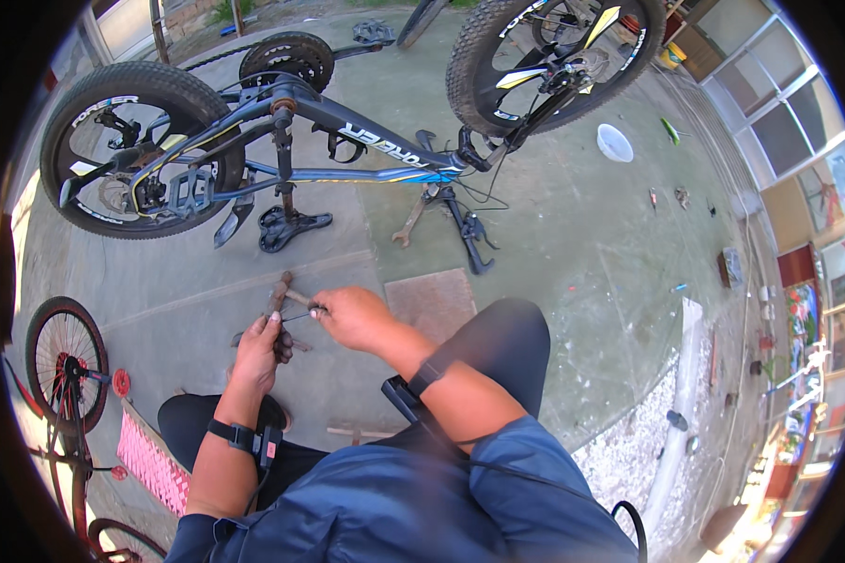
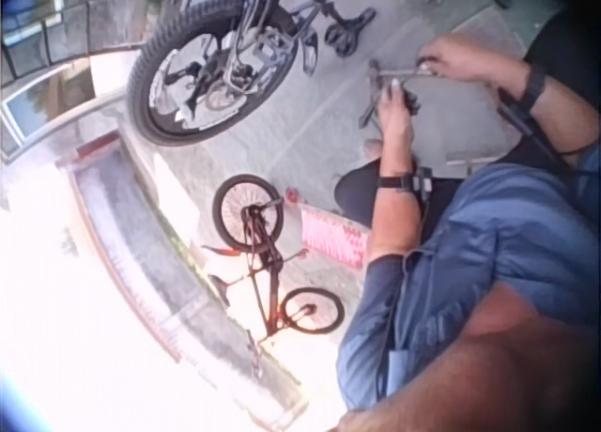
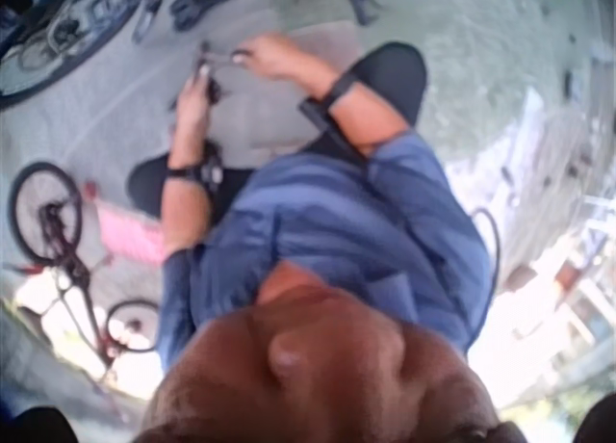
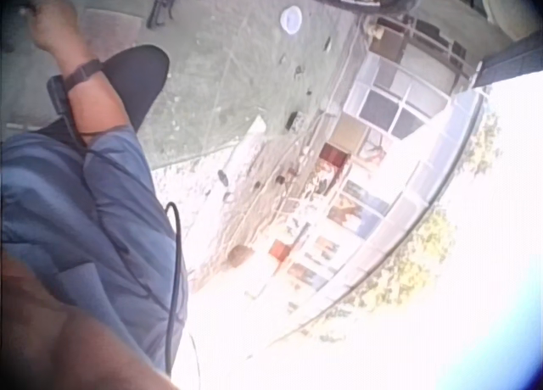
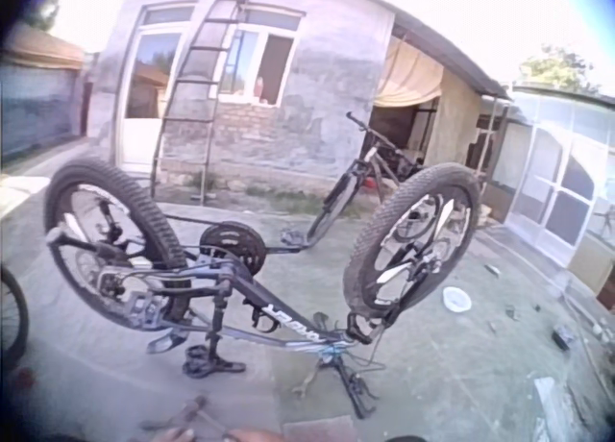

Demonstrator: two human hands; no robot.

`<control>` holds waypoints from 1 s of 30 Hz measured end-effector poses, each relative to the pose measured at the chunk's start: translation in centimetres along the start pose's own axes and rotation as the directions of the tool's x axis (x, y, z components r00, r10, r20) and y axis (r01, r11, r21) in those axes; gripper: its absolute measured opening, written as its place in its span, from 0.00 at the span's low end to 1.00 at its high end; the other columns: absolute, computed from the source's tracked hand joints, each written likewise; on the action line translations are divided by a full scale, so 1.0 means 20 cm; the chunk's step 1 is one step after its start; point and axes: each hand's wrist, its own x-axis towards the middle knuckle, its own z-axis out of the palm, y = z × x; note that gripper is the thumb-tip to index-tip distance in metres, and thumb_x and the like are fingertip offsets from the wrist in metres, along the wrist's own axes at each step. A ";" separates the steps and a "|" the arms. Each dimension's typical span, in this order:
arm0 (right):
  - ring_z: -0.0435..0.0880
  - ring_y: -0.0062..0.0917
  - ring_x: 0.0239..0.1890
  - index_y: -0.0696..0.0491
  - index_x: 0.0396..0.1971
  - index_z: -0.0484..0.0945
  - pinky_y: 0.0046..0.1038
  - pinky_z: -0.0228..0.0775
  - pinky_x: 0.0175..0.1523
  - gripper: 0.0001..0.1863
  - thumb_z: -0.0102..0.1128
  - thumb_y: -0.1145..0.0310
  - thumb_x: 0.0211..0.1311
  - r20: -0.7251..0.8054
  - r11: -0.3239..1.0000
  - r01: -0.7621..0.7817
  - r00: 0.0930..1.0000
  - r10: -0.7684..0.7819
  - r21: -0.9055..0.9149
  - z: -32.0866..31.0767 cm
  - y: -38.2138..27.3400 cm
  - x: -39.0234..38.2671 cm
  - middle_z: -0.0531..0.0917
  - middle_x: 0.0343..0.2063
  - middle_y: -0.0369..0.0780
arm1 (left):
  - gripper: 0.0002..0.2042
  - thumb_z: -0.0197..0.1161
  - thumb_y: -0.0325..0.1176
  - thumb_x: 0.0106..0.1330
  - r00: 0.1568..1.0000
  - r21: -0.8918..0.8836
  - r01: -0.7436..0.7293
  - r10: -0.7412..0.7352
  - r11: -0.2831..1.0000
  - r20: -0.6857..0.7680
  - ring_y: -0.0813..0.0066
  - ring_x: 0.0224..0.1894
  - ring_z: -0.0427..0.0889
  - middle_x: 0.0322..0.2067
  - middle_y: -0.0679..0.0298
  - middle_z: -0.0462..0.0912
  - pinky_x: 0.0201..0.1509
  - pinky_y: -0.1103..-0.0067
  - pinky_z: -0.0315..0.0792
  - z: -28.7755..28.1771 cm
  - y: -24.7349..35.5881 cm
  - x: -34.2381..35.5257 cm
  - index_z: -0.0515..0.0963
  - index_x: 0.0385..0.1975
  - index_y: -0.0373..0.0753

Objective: The person repairs a bicycle by using a wrench and pliers to adjust the rear wheel assembly and handlebar components while the bike is positioned upside down on the ground.

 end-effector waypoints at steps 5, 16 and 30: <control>0.81 0.47 0.34 0.51 0.37 0.81 0.47 0.70 0.38 0.10 0.58 0.61 0.62 0.011 1.000 -0.006 1.000 0.006 -0.020 -0.01 -0.01 0.00 0.83 0.28 0.47 | 0.14 0.54 0.45 0.73 1.000 -0.001 -0.001 0.001 1.000 -0.004 0.79 0.18 0.74 0.20 0.67 0.77 0.21 0.82 0.65 0.00 0.00 0.00 0.70 0.31 0.41; 0.81 0.46 0.36 0.52 0.40 0.81 0.43 0.72 0.39 0.13 0.57 0.60 0.64 0.050 0.998 -0.009 0.999 0.012 -0.056 -0.02 -0.02 -0.01 0.83 0.31 0.47 | 0.13 0.53 0.44 0.74 1.000 0.007 0.006 -0.006 1.000 -0.003 0.79 0.18 0.73 0.20 0.68 0.75 0.22 0.82 0.65 0.01 0.01 -0.01 0.70 0.32 0.42; 0.81 0.49 0.35 0.52 0.36 0.81 0.48 0.71 0.39 0.10 0.58 0.62 0.61 0.023 0.999 -0.006 1.000 0.007 -0.032 0.00 -0.02 -0.01 0.83 0.29 0.48 | 0.13 0.54 0.44 0.74 1.000 -0.011 0.002 -0.002 1.000 -0.004 0.79 0.18 0.74 0.20 0.67 0.77 0.21 0.83 0.65 -0.01 0.00 0.00 0.71 0.32 0.41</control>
